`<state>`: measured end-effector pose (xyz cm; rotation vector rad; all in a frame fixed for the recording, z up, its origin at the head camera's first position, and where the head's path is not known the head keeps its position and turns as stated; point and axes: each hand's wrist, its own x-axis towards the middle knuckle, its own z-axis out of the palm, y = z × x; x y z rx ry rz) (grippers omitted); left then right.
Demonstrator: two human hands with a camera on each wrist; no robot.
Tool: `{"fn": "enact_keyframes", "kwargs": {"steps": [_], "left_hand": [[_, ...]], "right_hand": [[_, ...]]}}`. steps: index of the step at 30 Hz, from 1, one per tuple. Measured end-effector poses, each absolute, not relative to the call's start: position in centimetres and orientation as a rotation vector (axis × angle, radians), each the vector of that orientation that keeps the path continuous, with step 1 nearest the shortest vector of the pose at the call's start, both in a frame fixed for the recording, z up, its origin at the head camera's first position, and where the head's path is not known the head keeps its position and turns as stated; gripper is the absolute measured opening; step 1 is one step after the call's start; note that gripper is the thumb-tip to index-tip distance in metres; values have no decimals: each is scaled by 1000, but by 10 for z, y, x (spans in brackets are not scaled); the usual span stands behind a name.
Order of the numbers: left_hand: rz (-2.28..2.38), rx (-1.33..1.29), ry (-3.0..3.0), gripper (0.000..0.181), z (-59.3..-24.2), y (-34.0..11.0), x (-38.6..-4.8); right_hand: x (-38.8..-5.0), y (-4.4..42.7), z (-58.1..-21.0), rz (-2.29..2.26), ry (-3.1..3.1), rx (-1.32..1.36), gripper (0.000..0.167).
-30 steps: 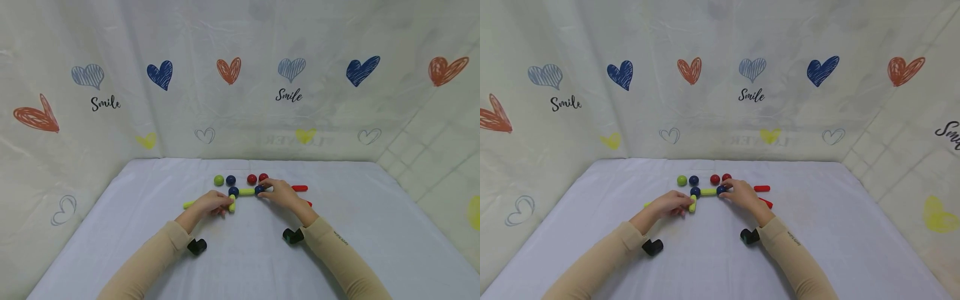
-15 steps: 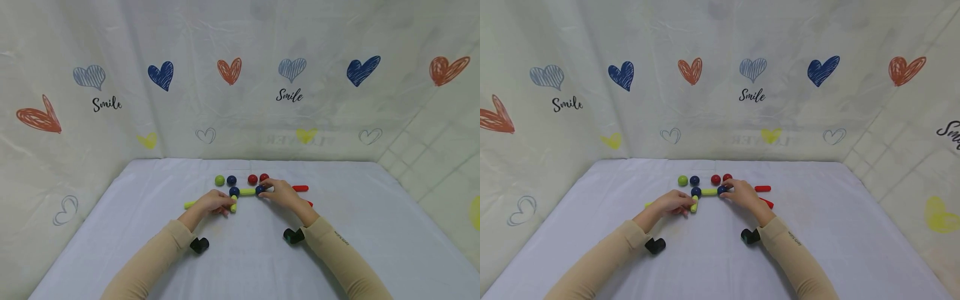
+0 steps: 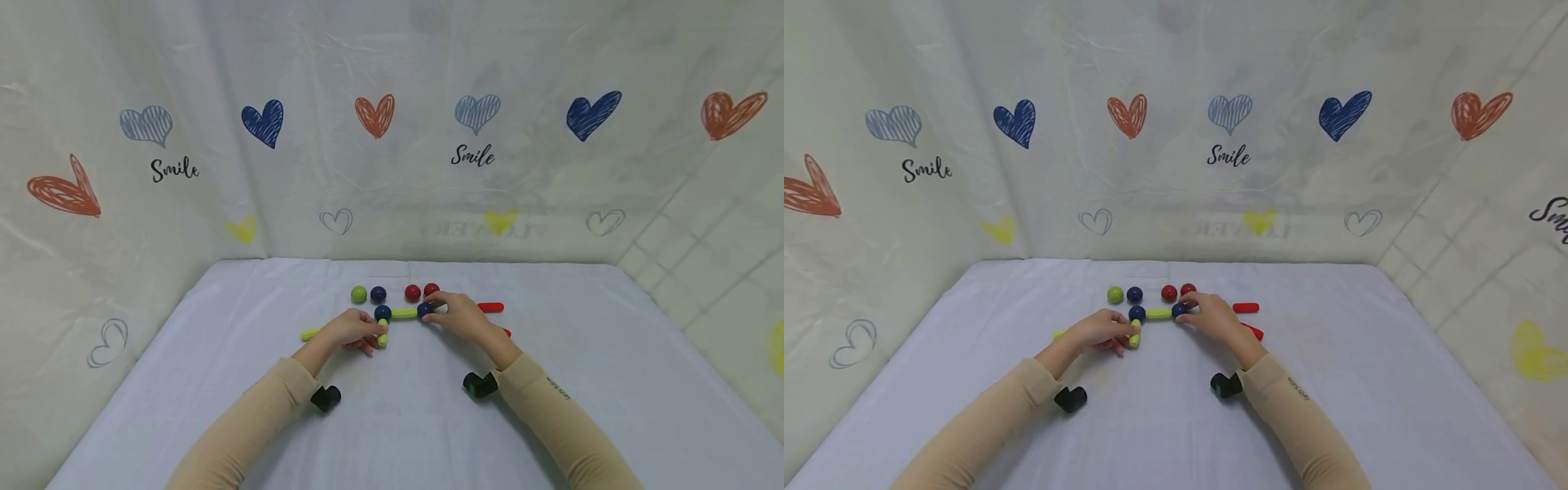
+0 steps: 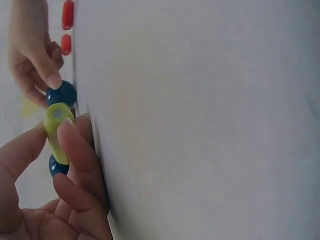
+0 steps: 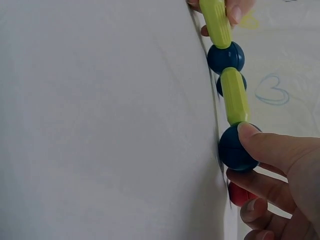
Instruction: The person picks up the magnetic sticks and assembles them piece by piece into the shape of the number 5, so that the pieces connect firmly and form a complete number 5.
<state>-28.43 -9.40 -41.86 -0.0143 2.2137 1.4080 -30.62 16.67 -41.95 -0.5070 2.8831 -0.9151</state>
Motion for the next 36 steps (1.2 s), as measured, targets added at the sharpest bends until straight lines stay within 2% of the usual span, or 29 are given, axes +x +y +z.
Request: {"fn": "enact_keyframes", "kwargs": {"steps": [16,24,28,36], "left_hand": [[1387,101,2304,28,-401,-119,-291],[1357,355,2603,27,-386,-130,-297],[1372,435,2705,28,-388,-134,-301],[1361,406,2818,28,-397,-140,-311]], "right_hand": [[-308,167,-418,-899,2888,-511,39],[-308,169,-419,-922,2871,-541,38],[-309,169,-420,-928,2869,-543,39],[-309,170,-421,-925,2873,-536,38]]}}
